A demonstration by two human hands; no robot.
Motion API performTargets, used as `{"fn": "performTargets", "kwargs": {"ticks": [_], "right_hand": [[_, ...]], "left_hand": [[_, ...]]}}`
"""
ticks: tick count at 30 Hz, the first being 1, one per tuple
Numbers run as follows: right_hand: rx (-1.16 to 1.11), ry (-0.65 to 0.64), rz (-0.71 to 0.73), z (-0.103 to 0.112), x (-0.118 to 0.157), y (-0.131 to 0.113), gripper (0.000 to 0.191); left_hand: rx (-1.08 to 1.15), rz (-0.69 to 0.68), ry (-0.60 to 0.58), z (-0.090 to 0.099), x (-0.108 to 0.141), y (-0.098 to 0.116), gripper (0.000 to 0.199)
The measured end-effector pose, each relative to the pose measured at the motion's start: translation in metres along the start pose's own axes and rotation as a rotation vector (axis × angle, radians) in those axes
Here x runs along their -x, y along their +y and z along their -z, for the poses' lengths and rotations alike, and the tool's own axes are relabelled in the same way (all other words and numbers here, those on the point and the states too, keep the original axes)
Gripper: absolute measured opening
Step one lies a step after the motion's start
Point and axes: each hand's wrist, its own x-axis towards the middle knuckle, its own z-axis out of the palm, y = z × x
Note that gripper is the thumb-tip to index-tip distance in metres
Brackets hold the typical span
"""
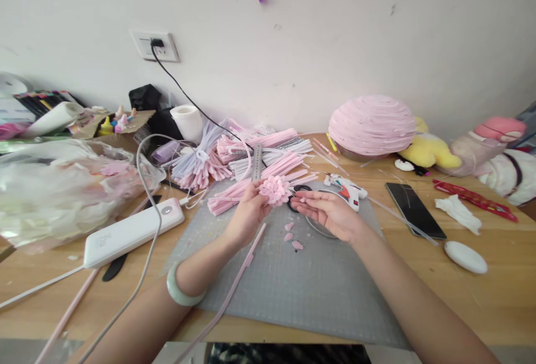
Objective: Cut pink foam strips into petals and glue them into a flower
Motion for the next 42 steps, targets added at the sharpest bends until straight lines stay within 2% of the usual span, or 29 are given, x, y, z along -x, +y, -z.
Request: {"fn": "performTargets", "kwargs": {"ticks": [5, 8, 11, 13, 16, 20, 25, 34, 38, 42], "right_hand": [[0.120, 0.033, 0.115, -0.003, 0.002, 0.003, 0.006], [0.245, 0.102, 0.228, -0.009, 0.005, 0.005, 0.010], [0.484, 0.187, 0.389, -0.014, 0.008, 0.008, 0.015], [0.647, 0.227, 0.524, -0.016, 0.008, 0.011, 0.012], [0.764, 0.281, 0.645, -0.016, 0.005, 0.016, 0.008], [0.806, 0.316, 0.651, -0.016, 0.002, 0.019, 0.005], [0.870, 0.302, 0.644, -0.018, 0.004, 0.018, 0.007], [0.933, 0.277, 0.689, -0.019, 0.005, 0.016, 0.007], [0.960, 0.276, 0.698, -0.019, 0.004, 0.016, 0.007], [0.985, 0.277, 0.745, -0.018, 0.004, 0.017, 0.006]], "left_hand": [[-0.081, -0.015, -0.025, -0.001, 0.005, 0.002, 0.042], [-0.109, -0.029, -0.040, -0.002, 0.007, 0.000, 0.046], [-0.128, -0.049, -0.054, -0.002, 0.008, -0.006, 0.043], [-0.178, -0.083, -0.103, -0.002, 0.009, -0.011, 0.042], [-0.316, -0.160, -0.166, 0.000, 0.012, -0.018, 0.037], [-0.461, -0.238, -0.200, 0.000, 0.015, -0.020, 0.026], [-0.619, -0.296, -0.189, 0.001, 0.013, -0.015, 0.016], [-1.080, -0.478, -0.221, 0.009, 0.009, 0.002, 0.013], [-1.117, -0.574, -0.223, 0.010, 0.006, 0.005, 0.009], [-1.086, -0.574, -0.231, 0.009, 0.005, 0.004, 0.009]]}}
